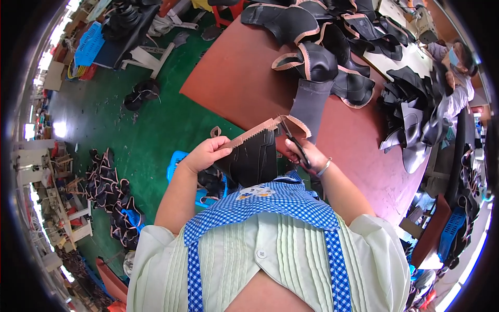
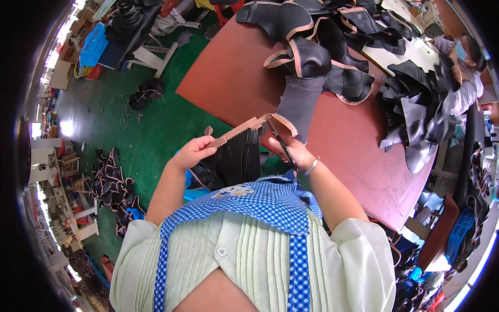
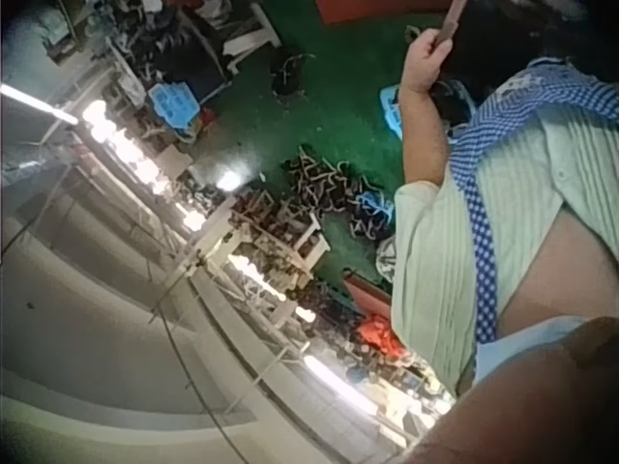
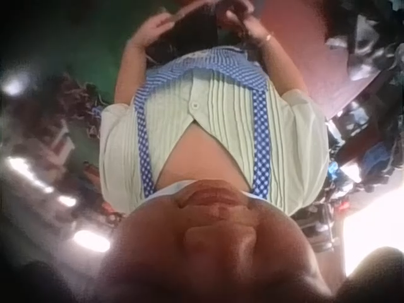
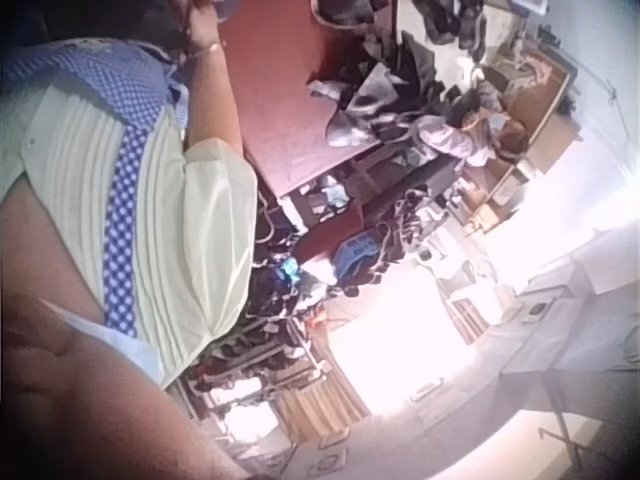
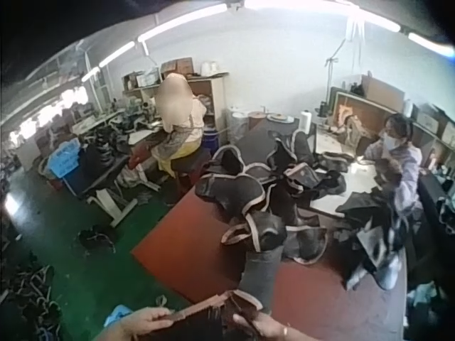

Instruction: Trimming excess material from shoe upper components using scissors.

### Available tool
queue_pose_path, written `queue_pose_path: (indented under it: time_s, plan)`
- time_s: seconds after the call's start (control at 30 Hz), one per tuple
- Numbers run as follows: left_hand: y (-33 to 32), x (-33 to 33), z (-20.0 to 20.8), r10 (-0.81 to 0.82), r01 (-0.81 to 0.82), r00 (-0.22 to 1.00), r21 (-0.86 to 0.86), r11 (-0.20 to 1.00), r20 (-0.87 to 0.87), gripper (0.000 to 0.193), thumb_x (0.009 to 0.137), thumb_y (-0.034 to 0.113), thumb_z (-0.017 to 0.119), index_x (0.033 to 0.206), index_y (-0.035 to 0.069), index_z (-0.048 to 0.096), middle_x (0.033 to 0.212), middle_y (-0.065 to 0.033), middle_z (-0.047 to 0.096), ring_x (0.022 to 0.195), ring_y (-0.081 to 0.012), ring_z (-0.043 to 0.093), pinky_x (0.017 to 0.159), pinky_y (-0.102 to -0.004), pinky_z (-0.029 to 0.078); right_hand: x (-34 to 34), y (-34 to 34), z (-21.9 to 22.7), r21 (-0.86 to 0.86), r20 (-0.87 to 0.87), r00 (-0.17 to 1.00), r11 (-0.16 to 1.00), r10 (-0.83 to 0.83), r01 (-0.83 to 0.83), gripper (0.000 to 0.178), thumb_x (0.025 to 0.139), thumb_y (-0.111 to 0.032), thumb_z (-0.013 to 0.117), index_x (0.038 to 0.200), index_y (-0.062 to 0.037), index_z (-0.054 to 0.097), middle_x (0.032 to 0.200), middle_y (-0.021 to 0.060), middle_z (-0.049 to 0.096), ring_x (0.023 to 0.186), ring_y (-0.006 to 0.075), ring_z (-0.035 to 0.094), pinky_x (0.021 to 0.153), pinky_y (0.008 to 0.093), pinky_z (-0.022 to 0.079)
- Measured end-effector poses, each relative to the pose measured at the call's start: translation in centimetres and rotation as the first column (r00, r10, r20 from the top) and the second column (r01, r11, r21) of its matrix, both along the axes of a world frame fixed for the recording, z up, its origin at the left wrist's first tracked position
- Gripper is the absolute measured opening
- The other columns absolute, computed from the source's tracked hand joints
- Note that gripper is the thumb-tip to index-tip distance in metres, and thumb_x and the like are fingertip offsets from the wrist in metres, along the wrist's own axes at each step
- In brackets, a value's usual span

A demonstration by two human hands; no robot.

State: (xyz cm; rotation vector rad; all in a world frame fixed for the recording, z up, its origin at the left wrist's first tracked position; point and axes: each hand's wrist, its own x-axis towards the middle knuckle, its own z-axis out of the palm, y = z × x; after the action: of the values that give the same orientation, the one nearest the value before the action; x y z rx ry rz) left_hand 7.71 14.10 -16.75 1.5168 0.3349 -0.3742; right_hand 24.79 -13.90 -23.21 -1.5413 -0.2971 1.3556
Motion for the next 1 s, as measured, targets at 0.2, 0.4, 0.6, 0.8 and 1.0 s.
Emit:
queue_pose_path:
  time_s: [0.2,0.4,0.6,0.8,1.0]
  plan:
    - [0.8,-0.4,0.5,-0.131,0.131,0.991,0.158,0.979,-0.012,0.008,0.089,0.01,0.054,0.094,0.004,0.056,0.08,0.0075,0.046,0.072,-0.0028,0.04,0.066,-0.0196,0.035,1.4,0.9,5.3,-0.338,0.259,0.96,0.941,0.11,-0.017,0.055,0.077,-0.052,0.067,0.077,0.0028,0.064,0.055,0.0021,0.053,0.049,0.0102,0.05,0.047,0.0258,0.041]
    - [0.8,-2.0,0.2,-0.055,0.054,0.998,0.16,0.986,0.003,0.009,0.09,0.01,0.054,0.096,0.004,0.055,0.079,0.0074,0.045,0.072,-0.0027,0.04,0.065,-0.0183,0.035,-0.3,-1.2,6.7,-0.277,0.159,0.978,0.957,0.136,-0.088,0.056,0.079,-0.054,0.064,0.07,0.0016,0.062,0.055,0.0026,0.053,0.046,0.0095,0.05,0.044,0.024,0.04]
    - [-0.1,-2.5,0.6,-0.054,0.059,0.997,0.114,0.992,-0.046,0.009,0.089,0.01,0.055,0.096,0.004,0.054,0.079,0.0074,0.045,0.073,-0.0025,0.04,0.065,-0.0182,0.035,1.3,0.3,5.7,-0.128,0.033,0.987,0.98,0.16,-0.155,0.063,0.086,-0.062,0.046,0.071,-0.0016,0.055,0.058,0.0031,0.049,0.048,0.0106,0.048,0.046,0.0222,0.039]
    - [-0.3,-3.0,0.3,-0.031,0.031,1.0,0.093,0.995,-0.002,0.008,0.09,0.011,0.055,0.095,0.005,0.054,0.077,0.0071,0.044,0.072,-0.0031,0.04,0.065,-0.0193,0.035,1.5,0.4,5.1,-0.25,0.051,0.964,0.938,0.261,-0.241,0.065,0.087,-0.064,0.042,0.07,-0.0023,0.055,0.058,0.0033,0.049,0.048,0.0114,0.049,0.046,0.0229,0.04]
    - [-0.7,-4.4,0.2,0.043,-0.041,0.999,0.065,0.997,-0.03,0.011,0.09,0.013,0.055,0.097,0.005,0.055,0.08,0.0059,0.05,0.075,-0.0041,0.044,0.066,-0.0211,0.037,1.1,-1.0,6.2,-0.273,0.061,0.928,0.901,0.367,-0.338,0.058,0.09,-0.057,0.042,0.08,-0.0021,0.055,0.061,0.0028,0.049,0.052,0.0109,0.049,0.048,0.0232,0.038]
